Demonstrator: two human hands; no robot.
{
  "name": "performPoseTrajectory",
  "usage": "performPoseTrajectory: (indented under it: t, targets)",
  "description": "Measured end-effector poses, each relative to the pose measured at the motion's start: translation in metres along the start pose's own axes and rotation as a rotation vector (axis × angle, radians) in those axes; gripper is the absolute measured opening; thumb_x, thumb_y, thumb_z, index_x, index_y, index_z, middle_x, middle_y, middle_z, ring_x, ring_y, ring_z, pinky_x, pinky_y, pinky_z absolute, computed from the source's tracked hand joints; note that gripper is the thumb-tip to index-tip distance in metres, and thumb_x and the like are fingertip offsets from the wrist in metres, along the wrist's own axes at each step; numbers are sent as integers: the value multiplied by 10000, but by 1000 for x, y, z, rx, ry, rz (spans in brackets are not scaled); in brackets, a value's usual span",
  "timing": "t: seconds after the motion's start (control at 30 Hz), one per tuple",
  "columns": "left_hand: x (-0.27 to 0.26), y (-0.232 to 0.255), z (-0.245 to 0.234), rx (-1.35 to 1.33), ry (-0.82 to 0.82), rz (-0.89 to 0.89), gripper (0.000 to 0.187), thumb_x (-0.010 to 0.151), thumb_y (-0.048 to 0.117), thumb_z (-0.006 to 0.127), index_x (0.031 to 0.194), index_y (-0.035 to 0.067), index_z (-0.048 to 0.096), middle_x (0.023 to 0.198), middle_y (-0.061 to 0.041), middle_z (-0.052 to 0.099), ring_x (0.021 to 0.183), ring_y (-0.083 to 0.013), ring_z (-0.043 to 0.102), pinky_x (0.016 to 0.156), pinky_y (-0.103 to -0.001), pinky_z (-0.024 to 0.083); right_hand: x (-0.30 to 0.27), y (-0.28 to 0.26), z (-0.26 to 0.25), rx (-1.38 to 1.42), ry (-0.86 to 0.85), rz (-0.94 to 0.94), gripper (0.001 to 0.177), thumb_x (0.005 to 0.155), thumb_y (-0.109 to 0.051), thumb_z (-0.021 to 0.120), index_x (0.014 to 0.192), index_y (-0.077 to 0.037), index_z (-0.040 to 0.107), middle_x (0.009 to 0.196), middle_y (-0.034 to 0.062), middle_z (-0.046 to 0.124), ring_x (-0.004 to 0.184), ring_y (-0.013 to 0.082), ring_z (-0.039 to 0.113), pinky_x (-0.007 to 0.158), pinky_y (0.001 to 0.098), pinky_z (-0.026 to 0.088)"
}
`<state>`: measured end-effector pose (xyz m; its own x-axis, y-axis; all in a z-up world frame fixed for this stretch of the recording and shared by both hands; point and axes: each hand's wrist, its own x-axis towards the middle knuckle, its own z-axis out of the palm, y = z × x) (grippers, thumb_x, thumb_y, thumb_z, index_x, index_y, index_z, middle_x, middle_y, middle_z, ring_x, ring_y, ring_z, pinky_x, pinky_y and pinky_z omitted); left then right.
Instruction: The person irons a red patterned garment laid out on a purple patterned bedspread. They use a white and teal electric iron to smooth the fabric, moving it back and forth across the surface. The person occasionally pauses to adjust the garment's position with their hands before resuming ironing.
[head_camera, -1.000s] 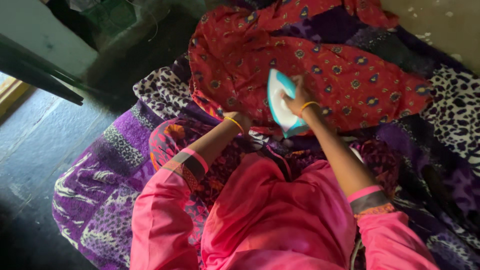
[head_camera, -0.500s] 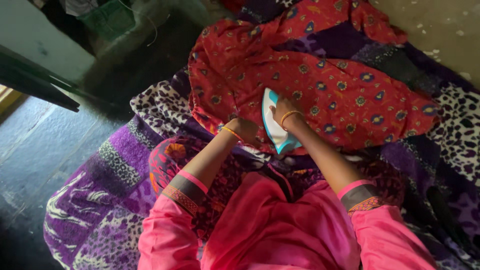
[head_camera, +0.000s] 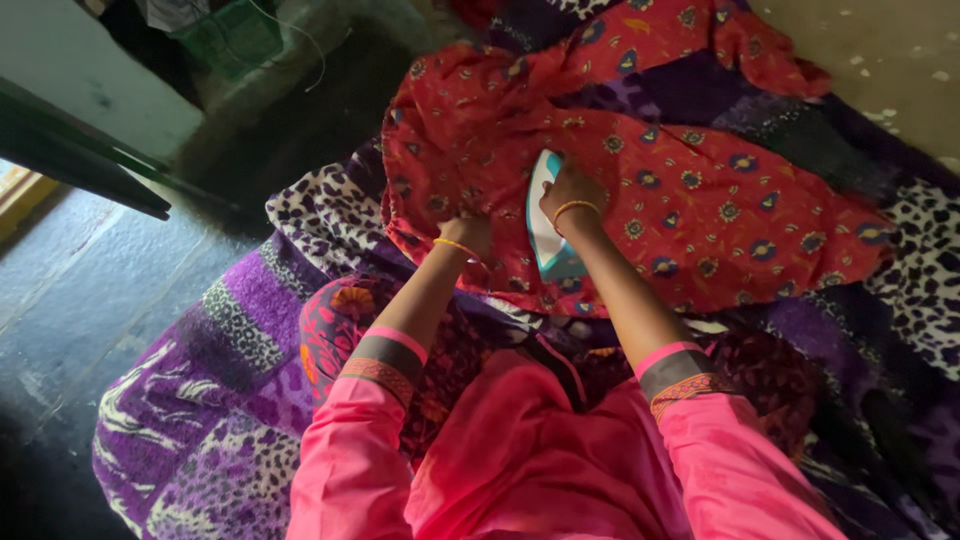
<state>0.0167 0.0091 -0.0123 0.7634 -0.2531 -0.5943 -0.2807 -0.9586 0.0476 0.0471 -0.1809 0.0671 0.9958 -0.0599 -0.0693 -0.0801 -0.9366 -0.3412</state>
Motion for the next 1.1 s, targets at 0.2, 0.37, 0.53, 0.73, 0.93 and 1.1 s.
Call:
performPoseTrajectory:
  t: [0.2,0.37,0.53,0.73,0.93,1.1]
  targets:
    - [57,-1,59,78,66,11,1039,678,604,823,1514,188,369,1673,-185,156,1514,-380,213,1095,-748,233,-4,18,20,-78,11,-44,565,938,-334,713,1389,-77,488,1188,224,704,1094,420,675,944,529,520]
    - [66,0,72,105,217,-28,1075,688,586,813,1544,196,293,1687,-173,119,1530,-377,170,1096,-737,209,-38,30,13,-60,22,1,605,920,-318,719,1396,-54,456,1234,307,645,1112,457,648,922,517,530]
    - [37,20,55,114,113,2,1115,697,569,802,1575,203,218,1700,-160,83,1546,-375,128,1096,-726,185,-70,41,12,-30,-56,48,690,959,-330,665,1488,-18,350,1324,279,609,1157,451,629,951,553,508]
    - [24,38,47,144,71,54,1168,709,548,789,1611,212,128,1716,-144,39,1565,-372,77,1097,-713,156,-69,51,25,-90,-7,26,725,934,-334,670,1479,2,333,1367,250,585,1136,441,634,918,573,499]
    - [55,32,78,289,641,-116,1224,720,527,776,1647,220,37,1733,-129,-5,1584,-369,27,1098,-700,127,-52,52,23,-94,-50,91,734,993,-326,669,1530,73,365,1276,285,674,1153,425,679,971,497,553]
    - [72,29,78,581,414,-254,1188,825,490,732,1718,221,-4,1802,-117,-58,1636,-347,-41,1243,-585,44,-15,55,25,-116,45,32,543,919,-330,701,1292,12,502,1271,242,638,1104,418,662,858,518,560]
